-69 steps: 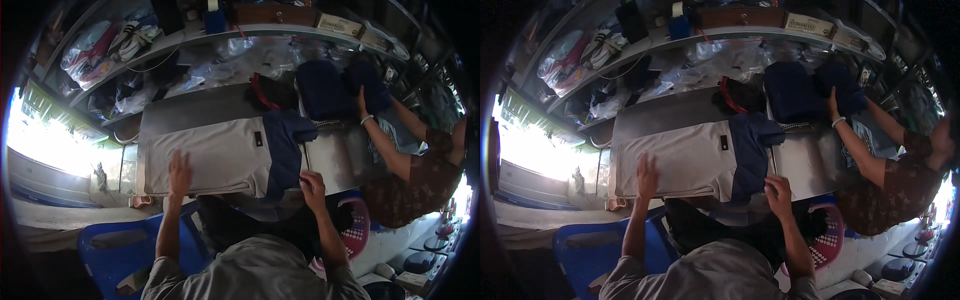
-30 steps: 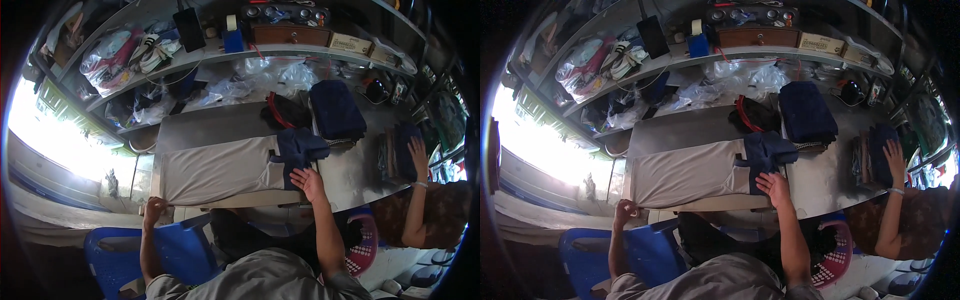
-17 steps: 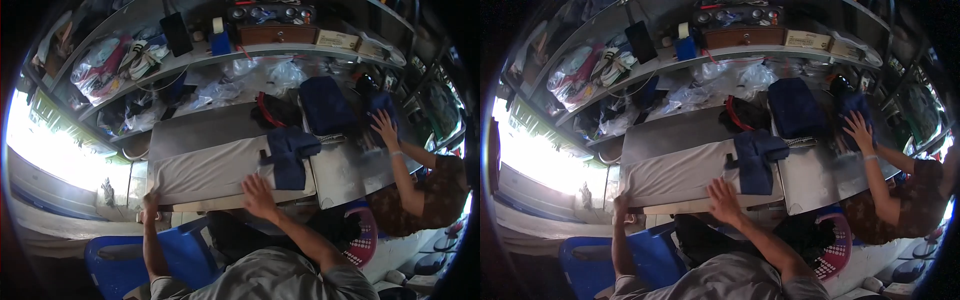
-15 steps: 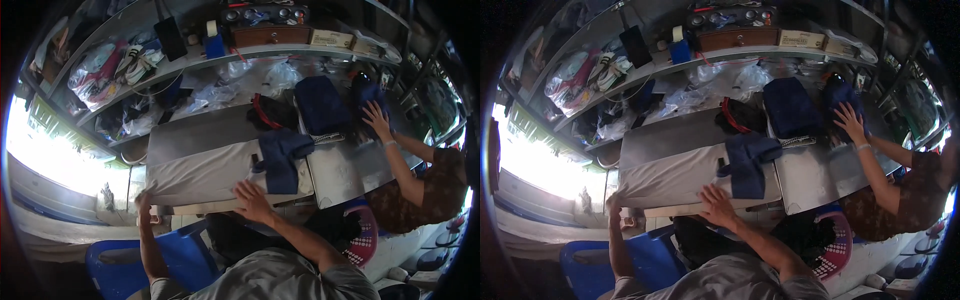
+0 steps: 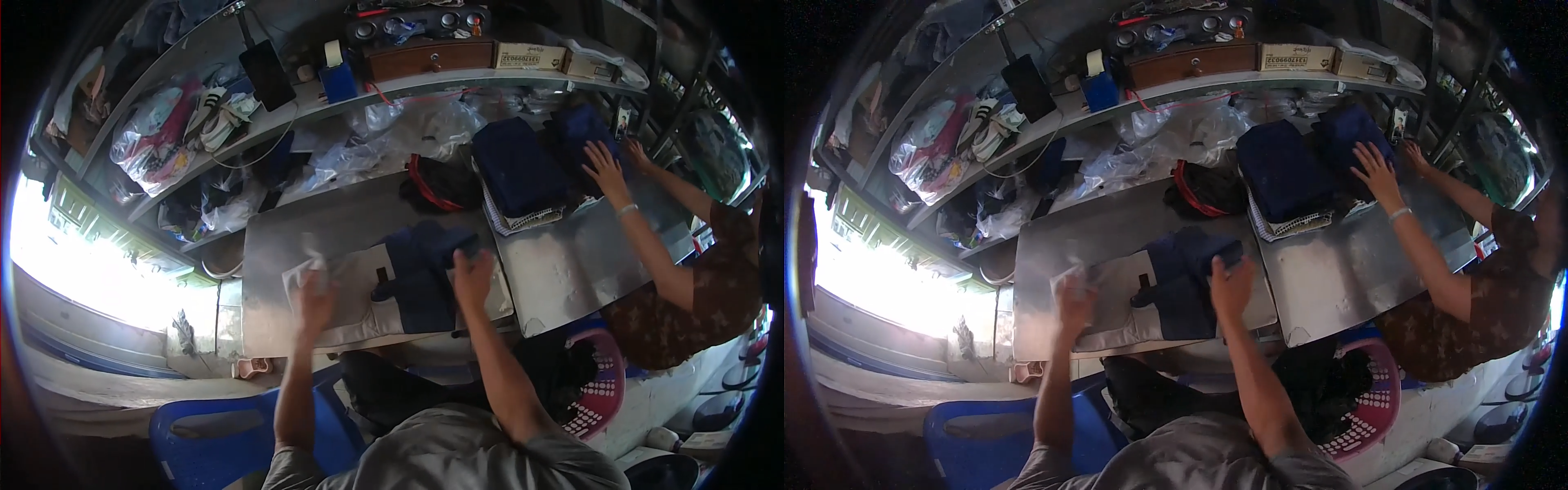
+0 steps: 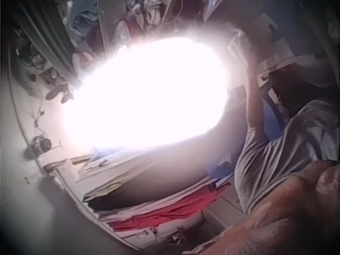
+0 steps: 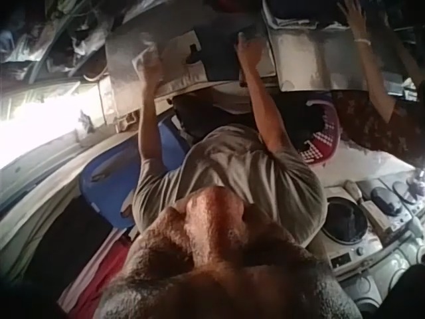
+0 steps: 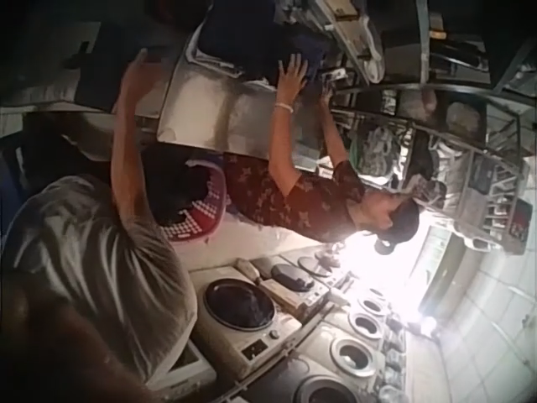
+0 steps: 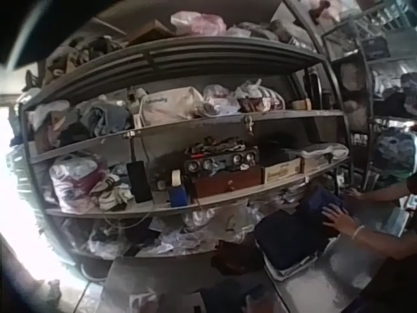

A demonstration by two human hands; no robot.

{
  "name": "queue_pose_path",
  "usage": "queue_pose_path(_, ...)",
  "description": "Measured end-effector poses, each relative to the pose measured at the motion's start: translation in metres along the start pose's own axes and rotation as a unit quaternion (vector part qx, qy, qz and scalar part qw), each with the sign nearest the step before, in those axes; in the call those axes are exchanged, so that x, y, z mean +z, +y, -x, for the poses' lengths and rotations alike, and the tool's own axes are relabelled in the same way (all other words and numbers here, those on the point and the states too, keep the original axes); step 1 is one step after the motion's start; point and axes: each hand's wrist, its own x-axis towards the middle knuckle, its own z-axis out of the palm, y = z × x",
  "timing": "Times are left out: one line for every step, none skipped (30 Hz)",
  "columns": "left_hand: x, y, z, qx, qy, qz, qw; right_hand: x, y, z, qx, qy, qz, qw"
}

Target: Fold various pieces of laundry on a metal table.

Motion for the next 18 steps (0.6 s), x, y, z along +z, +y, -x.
queue_pose_path(0.032,0.133,0.011,-0.051,-0.150,0.003,0.987,-0.015,0.033,-0.034,0.027,0.117,0.112,0.986)
queue_pose_path(0.043,0.132,0.031,0.015,-0.148,-0.047,0.988,-0.005,0.012,-0.038,0.019,0.102,0.097,0.990)
queue_pose_path(0.055,0.121,0.047,0.082,-0.151,-0.093,0.981,0.000,-0.006,-0.041,0.079,0.057,0.102,0.990)
queue_pose_path(0.063,0.125,0.054,0.079,-0.148,-0.094,0.981,0.000,-0.014,-0.045,0.143,0.020,0.114,0.983)
queue_pose_path(0.068,0.130,0.058,0.083,-0.147,-0.055,0.984,0.005,-0.011,-0.051,0.140,0.021,0.112,0.984)
queue_pose_path(0.071,0.135,0.060,0.086,-0.145,-0.015,0.986,0.010,-0.008,-0.058,0.119,-0.010,0.101,0.988)
queue_pose_path(0.070,0.134,0.061,0.098,-0.140,0.001,0.985,0.014,-0.012,-0.058,0.097,-0.045,0.090,0.990)
queue_pose_path(0.067,0.133,0.061,0.096,-0.137,0.000,0.986,0.015,-0.014,-0.053,0.095,-0.048,0.089,0.990)
queue_pose_path(0.064,0.132,0.062,0.142,-0.137,-0.015,0.980,0.014,-0.013,-0.043,-0.071,-0.066,0.004,0.995)
queue_pose_path(0.062,0.129,0.064,0.185,-0.136,-0.031,0.973,0.010,-0.016,-0.030,-0.236,-0.086,-0.082,0.964)
queue_pose_path(0.060,0.119,0.066,0.177,-0.130,-0.035,0.975,0.007,-0.021,-0.013,-0.239,-0.095,-0.086,0.962)
queue_pose_path(0.057,0.108,0.067,0.180,-0.139,-0.071,0.971,0.004,-0.025,0.006,-0.359,-0.166,-0.055,0.917)
queue_pose_path(0.058,0.103,0.067,0.186,-0.150,-0.104,0.966,-0.001,-0.025,0.018,-0.471,-0.227,-0.020,0.852)
queue_pose_path(0.056,0.113,0.068,0.187,-0.153,-0.101,0.965,-0.003,-0.011,0.023,-0.470,-0.227,-0.016,0.853)
queue_pose_path(0.053,0.124,0.071,0.177,-0.134,-0.113,0.968,-0.003,0.002,0.025,-0.475,-0.261,0.016,0.840)
queue_pose_path(0.046,0.128,0.075,0.162,-0.111,-0.129,0.972,-0.005,-0.002,0.031,-0.483,-0.298,0.043,0.822)
queue_pose_path(0.043,0.124,0.078,0.156,-0.109,-0.132,0.973,-0.006,-0.007,0.038,-0.485,-0.303,0.039,0.820)
queue_pose_path(0.038,0.118,0.081,0.181,-0.104,-0.156,0.965,-0.008,-0.011,0.049,-0.480,-0.275,0.034,0.833)
